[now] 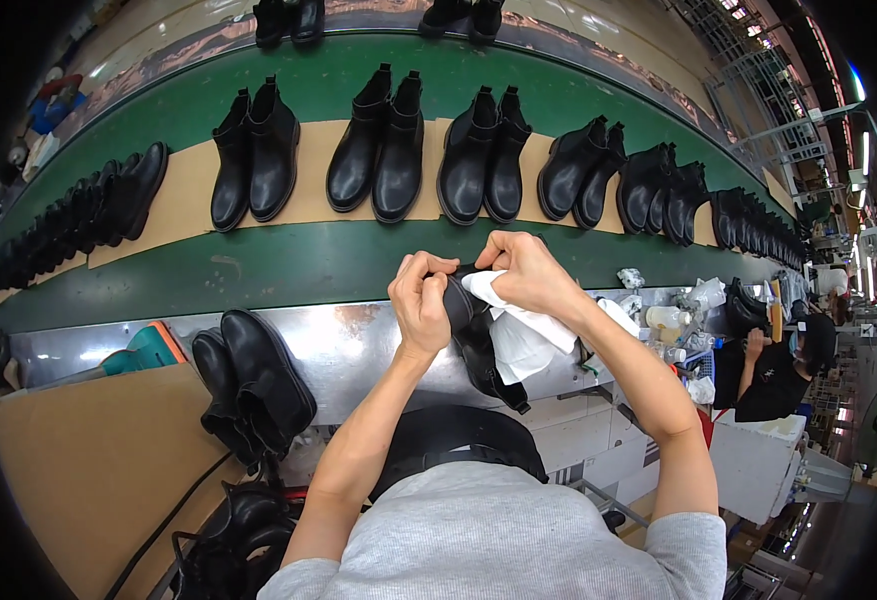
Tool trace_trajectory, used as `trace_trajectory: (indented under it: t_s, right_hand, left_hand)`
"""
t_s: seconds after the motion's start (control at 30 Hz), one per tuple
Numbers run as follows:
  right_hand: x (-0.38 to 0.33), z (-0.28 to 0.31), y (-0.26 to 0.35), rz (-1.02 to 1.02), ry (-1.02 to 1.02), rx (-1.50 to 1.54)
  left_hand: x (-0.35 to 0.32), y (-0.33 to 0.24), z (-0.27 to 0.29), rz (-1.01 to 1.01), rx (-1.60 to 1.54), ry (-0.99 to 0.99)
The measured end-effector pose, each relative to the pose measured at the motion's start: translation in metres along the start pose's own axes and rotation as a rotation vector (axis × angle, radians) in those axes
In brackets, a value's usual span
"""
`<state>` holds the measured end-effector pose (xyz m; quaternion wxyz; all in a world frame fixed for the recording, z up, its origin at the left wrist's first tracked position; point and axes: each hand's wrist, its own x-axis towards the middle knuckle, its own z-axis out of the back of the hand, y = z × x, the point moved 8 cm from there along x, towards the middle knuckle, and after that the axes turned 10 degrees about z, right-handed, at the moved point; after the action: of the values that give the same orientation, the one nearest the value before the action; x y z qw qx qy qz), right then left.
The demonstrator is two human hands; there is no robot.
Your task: Inspecting, wiping, and marking black Chelsea-style boots on a footwear production assembly line.
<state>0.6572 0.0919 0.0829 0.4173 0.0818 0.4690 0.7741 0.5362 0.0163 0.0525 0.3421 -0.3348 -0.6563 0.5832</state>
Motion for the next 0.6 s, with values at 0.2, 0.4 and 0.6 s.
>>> trace_trajectory:
  t_s: [0.2,0.4,0.6]
  right_hand:
    - [0.000,-0.003,0.009,0.056,0.079,-0.067]
    - [0.000,0.000,0.001,0.013,0.003,0.033]
    - [-0.001,-0.003,-0.005,0.002,0.083,0.154]
  left_hand:
    - [-0.002,0.000,0.000,0.023,0.017,-0.014]
    - [0.000,0.002,0.000,0.015,0.017,-0.040]
    - [-0.001,0.001,-0.003,0.026,0.030,-0.035]
